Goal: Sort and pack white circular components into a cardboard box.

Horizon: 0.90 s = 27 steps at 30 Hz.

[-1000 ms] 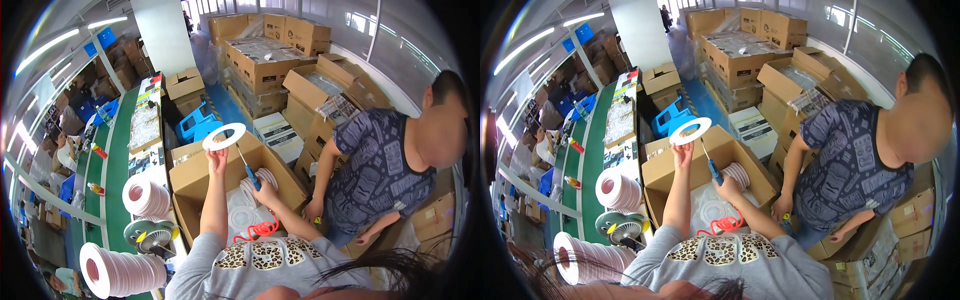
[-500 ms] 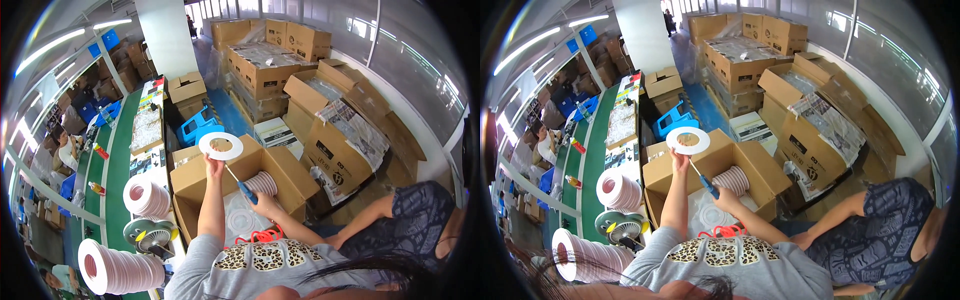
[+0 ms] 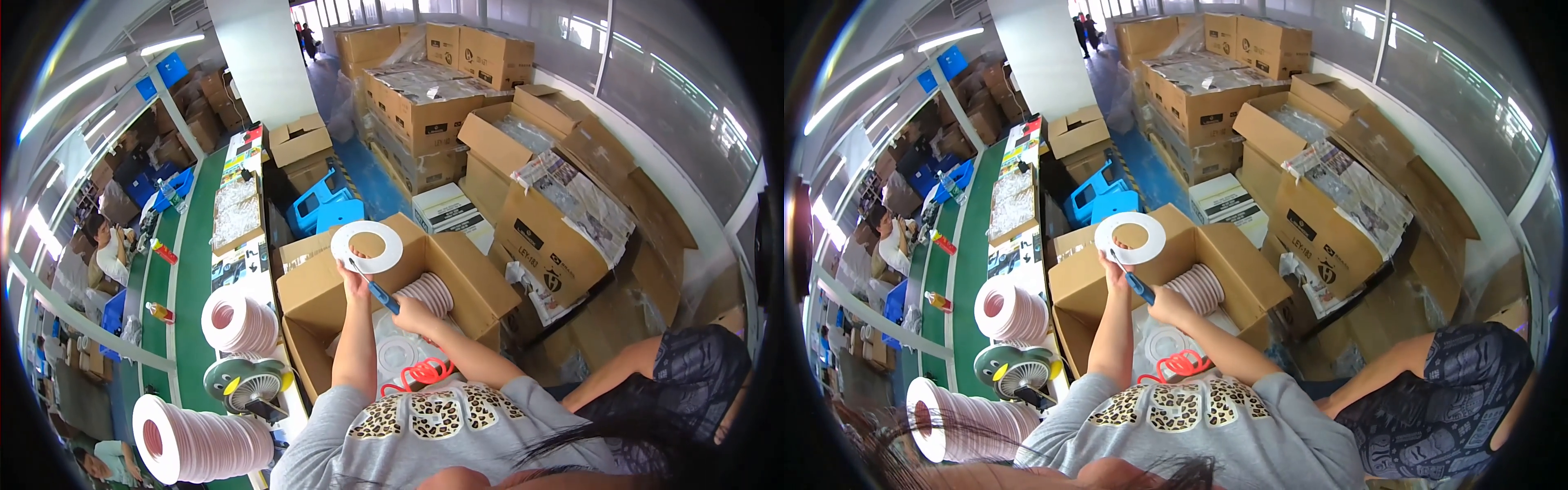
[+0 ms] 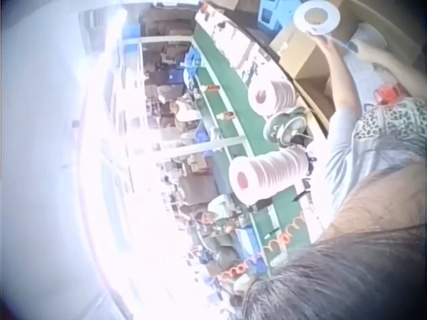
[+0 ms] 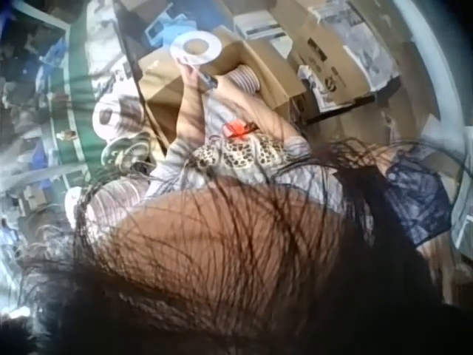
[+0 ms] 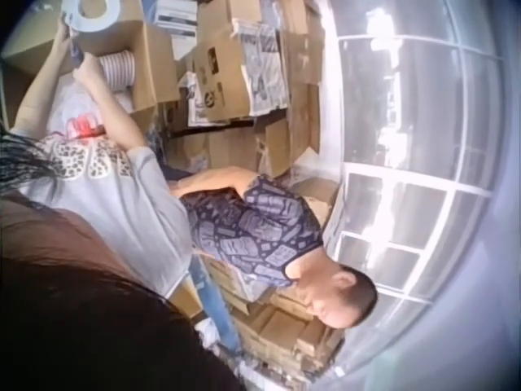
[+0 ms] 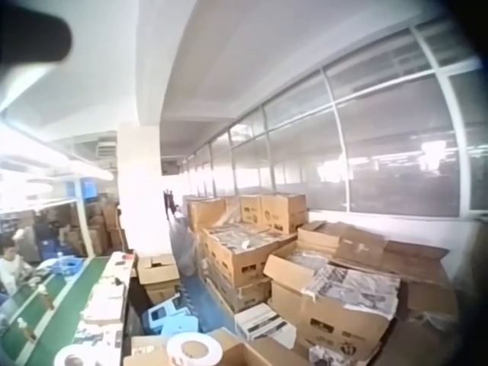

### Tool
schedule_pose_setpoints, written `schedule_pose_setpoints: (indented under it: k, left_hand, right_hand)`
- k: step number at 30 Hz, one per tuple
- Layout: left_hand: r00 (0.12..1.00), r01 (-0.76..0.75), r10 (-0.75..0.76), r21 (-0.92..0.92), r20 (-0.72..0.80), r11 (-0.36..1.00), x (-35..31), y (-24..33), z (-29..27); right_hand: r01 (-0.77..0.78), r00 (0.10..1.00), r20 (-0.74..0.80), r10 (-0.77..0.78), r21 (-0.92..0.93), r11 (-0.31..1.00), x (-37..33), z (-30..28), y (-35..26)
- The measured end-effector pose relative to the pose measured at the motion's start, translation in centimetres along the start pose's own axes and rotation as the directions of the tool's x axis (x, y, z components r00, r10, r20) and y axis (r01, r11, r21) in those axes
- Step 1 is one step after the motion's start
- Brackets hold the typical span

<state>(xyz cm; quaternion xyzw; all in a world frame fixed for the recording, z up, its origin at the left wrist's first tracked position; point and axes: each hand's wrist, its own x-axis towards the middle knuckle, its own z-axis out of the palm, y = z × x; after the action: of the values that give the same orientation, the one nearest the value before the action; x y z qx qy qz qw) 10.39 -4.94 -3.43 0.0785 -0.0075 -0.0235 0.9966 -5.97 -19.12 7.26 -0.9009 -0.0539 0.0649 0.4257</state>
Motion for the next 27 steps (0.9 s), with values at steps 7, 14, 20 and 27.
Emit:
schedule_pose_setpoints:
  k: [7, 14, 20, 27]
  left_hand:
    - [0.999, -0.016, 0.016, 0.005, 0.042, 1.0, -0.3, 0.9, -1.5]
    - [0.998, -0.04, 0.038, 0.037, 0.052, 0.999, -1.4, 0.3, 0.9]
    - [0.997, -0.071, 0.072, 0.091, -0.003, 0.993, -1.7, 1.5, 0.4]
    - [1.0, -0.023, 0.025, 0.116, -0.015, 0.993, -2.4, 1.6, -0.5]
  right_hand:
    - [-0.004, 1.0, -0.019, 0.003, -0.013, 1.0, 4.4, 0.8, -0.2]
    - [-0.085, 0.995, -0.059, 0.083, -0.027, 0.996, 7.3, 0.4, 3.7]
    - [-0.18, 0.983, 0.013, 0.18, -0.018, 0.983, 7.5, -0.2, 4.9]
    - [-0.186, 0.982, -0.017, 0.186, -0.015, 0.982, 7.2, 0.1, 4.9]
